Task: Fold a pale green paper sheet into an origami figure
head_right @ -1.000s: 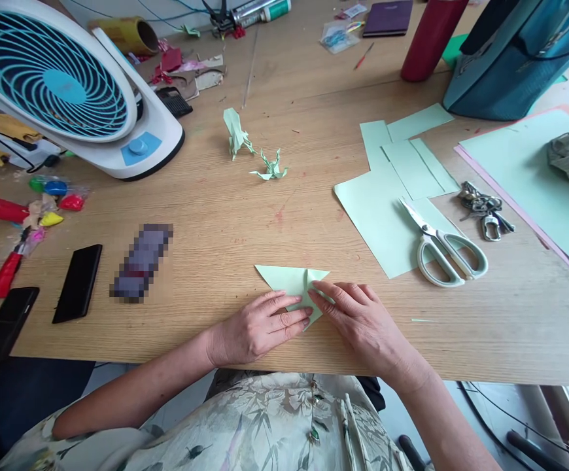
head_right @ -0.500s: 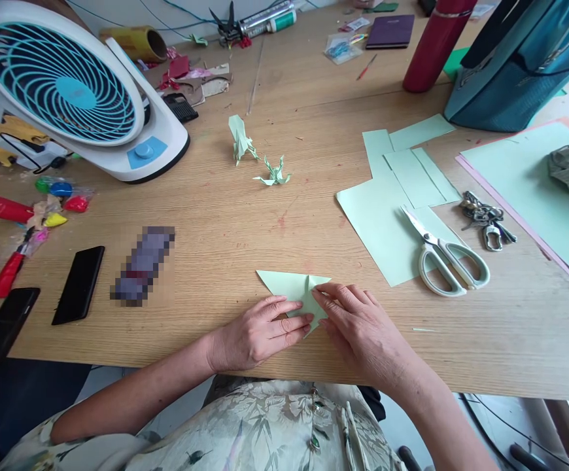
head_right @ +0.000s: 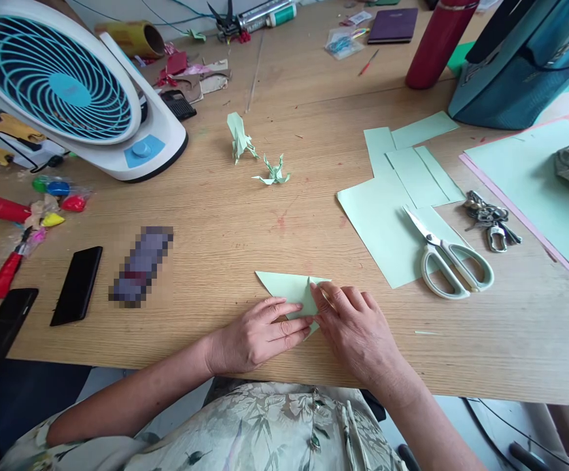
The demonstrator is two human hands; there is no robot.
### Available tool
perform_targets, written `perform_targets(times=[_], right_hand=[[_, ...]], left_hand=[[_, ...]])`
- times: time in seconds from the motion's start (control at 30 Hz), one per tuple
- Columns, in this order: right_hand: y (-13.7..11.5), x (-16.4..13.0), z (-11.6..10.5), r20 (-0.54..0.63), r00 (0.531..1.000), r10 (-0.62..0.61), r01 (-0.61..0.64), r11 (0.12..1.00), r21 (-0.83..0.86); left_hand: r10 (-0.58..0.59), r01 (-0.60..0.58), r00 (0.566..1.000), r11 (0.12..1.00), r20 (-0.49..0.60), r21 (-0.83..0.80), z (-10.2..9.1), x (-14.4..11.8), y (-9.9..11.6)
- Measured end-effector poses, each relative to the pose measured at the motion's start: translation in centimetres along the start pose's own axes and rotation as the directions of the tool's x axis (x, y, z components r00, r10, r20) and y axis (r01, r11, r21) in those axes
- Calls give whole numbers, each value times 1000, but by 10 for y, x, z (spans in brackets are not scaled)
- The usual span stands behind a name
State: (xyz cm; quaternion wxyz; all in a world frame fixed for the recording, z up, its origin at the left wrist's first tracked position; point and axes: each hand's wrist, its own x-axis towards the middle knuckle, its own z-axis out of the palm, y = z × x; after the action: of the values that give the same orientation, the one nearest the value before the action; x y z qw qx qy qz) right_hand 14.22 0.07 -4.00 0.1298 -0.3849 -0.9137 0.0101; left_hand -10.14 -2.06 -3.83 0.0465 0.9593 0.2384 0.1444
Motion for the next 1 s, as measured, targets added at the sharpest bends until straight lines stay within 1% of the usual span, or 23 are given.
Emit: perform_targets(times=[0.33, 0.57, 0.8, 0.9, 1.0], right_hand=[[6, 0, 3, 14, 999, 32, -33, 996, 87], [2, 3, 3, 34, 998, 48, -48, 999, 3], [-1, 7, 2, -9, 999, 41, -41, 998, -55], [4, 6, 4, 1, 999, 33, -33, 999, -14], [9, 3, 5, 45, 999, 3, -6, 999, 54]], left_hand=[[-6, 6, 1000, 1000, -26, -12, 3, -1, 1], [-8, 8, 1000, 1000, -20, -15, 2, -1, 1], [-5, 5, 1000, 999, 3, -38, 2, -1, 0], [-1, 1, 1000, 1000, -9, -28, 3, -1, 0], [-2, 1, 999, 1000, -36, -23, 5, -2, 0]])
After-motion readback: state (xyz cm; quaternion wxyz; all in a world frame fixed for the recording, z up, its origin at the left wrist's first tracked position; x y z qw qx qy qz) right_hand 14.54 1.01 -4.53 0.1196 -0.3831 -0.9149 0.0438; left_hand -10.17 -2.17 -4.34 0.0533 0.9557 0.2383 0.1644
